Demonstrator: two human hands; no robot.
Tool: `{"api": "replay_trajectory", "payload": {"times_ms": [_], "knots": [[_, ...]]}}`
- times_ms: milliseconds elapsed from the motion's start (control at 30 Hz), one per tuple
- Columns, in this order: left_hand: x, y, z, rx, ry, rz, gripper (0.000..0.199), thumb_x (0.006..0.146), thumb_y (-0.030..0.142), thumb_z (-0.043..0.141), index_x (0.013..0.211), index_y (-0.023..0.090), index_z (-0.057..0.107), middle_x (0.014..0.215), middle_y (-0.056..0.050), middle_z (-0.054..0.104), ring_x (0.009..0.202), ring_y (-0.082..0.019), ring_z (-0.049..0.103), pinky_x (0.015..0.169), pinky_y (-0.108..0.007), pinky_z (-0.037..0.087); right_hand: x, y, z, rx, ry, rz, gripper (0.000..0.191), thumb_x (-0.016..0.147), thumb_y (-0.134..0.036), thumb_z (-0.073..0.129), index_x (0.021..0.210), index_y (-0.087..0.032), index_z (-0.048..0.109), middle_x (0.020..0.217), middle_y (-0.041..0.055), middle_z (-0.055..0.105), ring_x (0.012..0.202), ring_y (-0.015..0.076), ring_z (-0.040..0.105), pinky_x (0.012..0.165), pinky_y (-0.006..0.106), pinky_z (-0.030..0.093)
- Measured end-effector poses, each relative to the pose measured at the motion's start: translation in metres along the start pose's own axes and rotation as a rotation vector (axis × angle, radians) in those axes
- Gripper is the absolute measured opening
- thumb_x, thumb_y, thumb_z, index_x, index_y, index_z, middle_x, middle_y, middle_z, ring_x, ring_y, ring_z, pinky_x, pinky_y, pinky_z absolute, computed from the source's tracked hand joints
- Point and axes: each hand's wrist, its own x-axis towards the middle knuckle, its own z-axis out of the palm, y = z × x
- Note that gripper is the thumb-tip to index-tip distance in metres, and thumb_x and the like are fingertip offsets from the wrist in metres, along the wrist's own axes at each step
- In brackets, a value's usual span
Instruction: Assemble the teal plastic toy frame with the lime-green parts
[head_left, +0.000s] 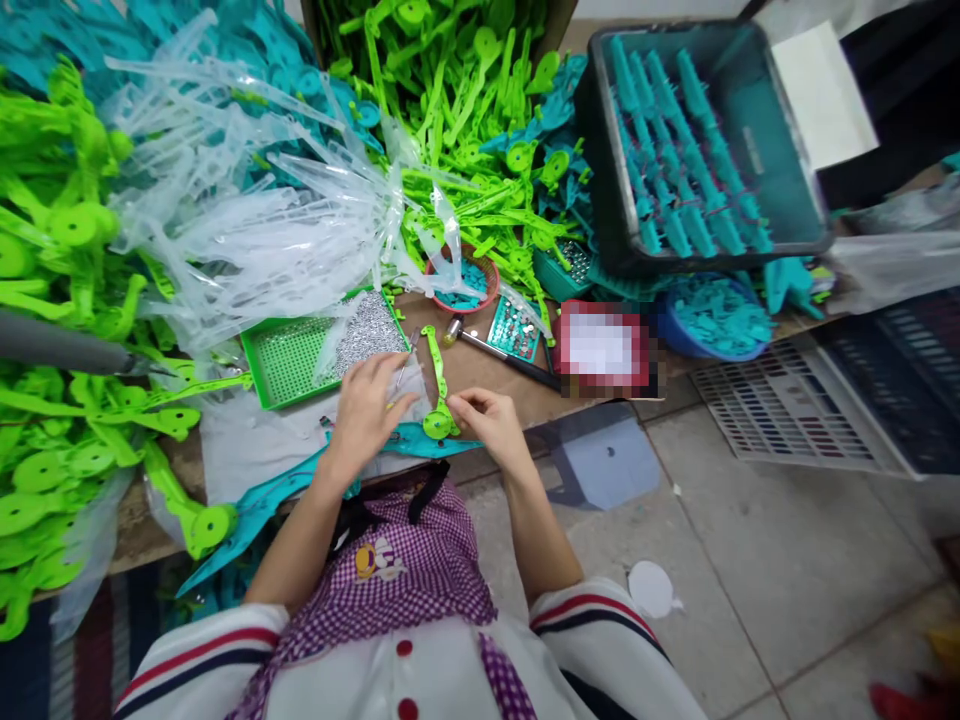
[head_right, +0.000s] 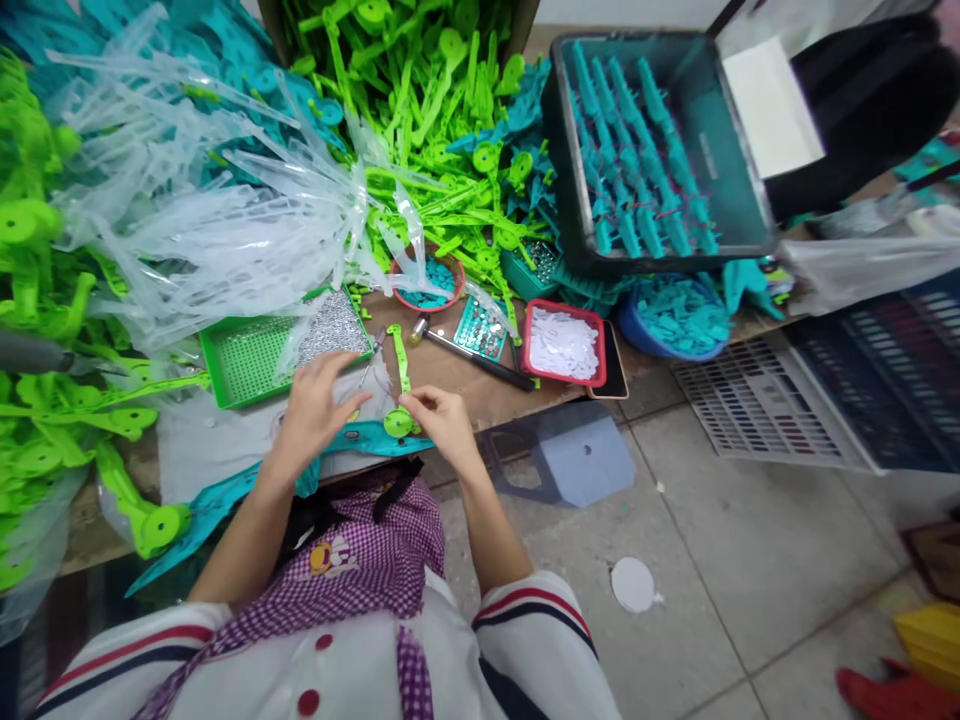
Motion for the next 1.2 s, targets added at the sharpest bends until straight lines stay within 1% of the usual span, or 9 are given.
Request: {"api": "replay_trajectory", "payload": {"times_ms": [100,167,233,333,433,533,733,967,1200], "knots": [[-0.010,-0.001,-0.007,0.046,0.093,-0.041,0.055,0.089,0.044,0.061,0.135,0.017,0.048,0.132,-0.017,0.057,0.127,-0.029,0.051,0.107,-0.048,0.039,-0.006,-0.002,-0.003,-0.044,-0.008,0.014,0.035,0.070,-0.054,0.072,0.070,-0.019,0.070,0.059,-0.0003,0.063,0.053,0.0123,0.053,0.049,0.024,0.041],[-0.012,0.005,-0.007,0.001,0.001,0.082,0.045,0.093,0.039,0.058,0.133,0.019,0.051,0.131,-0.014,0.060,0.126,-0.027,0.053,0.111,-0.050,0.034,-0.007,-0.004,-0.001,-0.018,-0.049,0.010,0.034,0.070,-0.053,0.073,0.070,-0.019,0.070,0.058,-0.0013,0.062,0.051,0.0110,0.052,0.048,0.023,0.040],[-0.011,0.013,0.000,-0.106,-0.115,0.191,0.030,0.098,0.030,0.049,0.125,0.022,0.059,0.116,-0.008,0.069,0.110,-0.022,0.063,0.110,-0.048,0.037,-0.006,-0.006,0.004,0.066,-0.078,0.034,0.037,0.068,-0.056,0.073,0.070,-0.019,0.068,0.055,-0.0030,0.059,0.048,0.0093,0.049,0.046,0.022,0.040],[-0.010,0.016,0.014,-0.237,-0.132,0.155,0.026,0.100,0.028,0.044,0.106,0.021,0.068,0.087,-0.004,0.073,0.081,-0.016,0.068,0.088,-0.036,0.052,-0.005,-0.008,0.007,0.233,-0.088,0.109,0.043,0.062,-0.059,0.078,0.070,-0.019,0.065,0.053,-0.0045,0.058,0.045,0.0082,0.050,0.046,0.022,0.043],[-0.014,0.010,0.020,-0.257,-0.060,0.087,0.027,0.099,0.032,0.047,0.097,0.021,0.071,0.082,-0.004,0.073,0.078,-0.016,0.068,0.075,-0.030,0.053,-0.008,-0.006,0.008,0.386,-0.142,0.154,0.047,0.056,-0.056,0.084,0.081,-0.020,0.067,0.064,-0.0019,0.067,0.056,0.0109,0.062,0.057,0.025,0.053],[-0.020,0.004,0.020,-0.259,-0.006,0.097,0.026,0.098,0.031,0.049,0.094,0.020,0.072,0.081,-0.004,0.074,0.077,-0.016,0.068,0.077,-0.031,0.053,-0.012,-0.003,0.009,0.431,-0.144,0.141,0.043,0.061,-0.054,0.082,0.087,-0.021,0.071,0.076,0.0011,0.073,0.071,0.0135,0.069,0.072,0.028,0.057],[-0.023,0.006,0.019,-0.226,0.068,0.148,0.020,0.096,0.032,0.055,0.092,0.021,0.071,0.085,-0.001,0.077,0.075,-0.014,0.070,0.090,-0.036,0.047,-0.013,0.002,0.015,0.257,-0.006,-0.067,0.031,0.067,-0.050,0.080,0.080,-0.023,0.077,0.084,0.0029,0.075,0.081,0.0153,0.068,0.078,0.029,0.056],[-0.023,0.011,0.015,-0.141,0.140,0.136,0.015,0.094,0.028,0.059,0.087,0.024,0.072,0.079,0.002,0.077,0.072,-0.013,0.070,0.095,-0.038,0.037,-0.015,0.006,0.019,0.302,0.007,0.038,0.037,0.063,-0.052,0.081,0.080,-0.020,0.074,0.068,-0.0004,0.070,0.062,0.0124,0.063,0.065,0.027,0.055],[-0.021,0.012,0.012,-0.104,0.143,0.206,0.016,0.094,0.026,0.059,0.083,0.024,0.070,0.078,0.004,0.076,0.071,-0.012,0.070,0.102,-0.040,0.028,-0.017,0.004,0.018,0.239,0.001,-0.005,0.037,0.064,-0.054,0.079,0.076,-0.019,0.073,0.067,-0.0003,0.068,0.062,0.0120,0.061,0.063,0.026,0.053]]}}
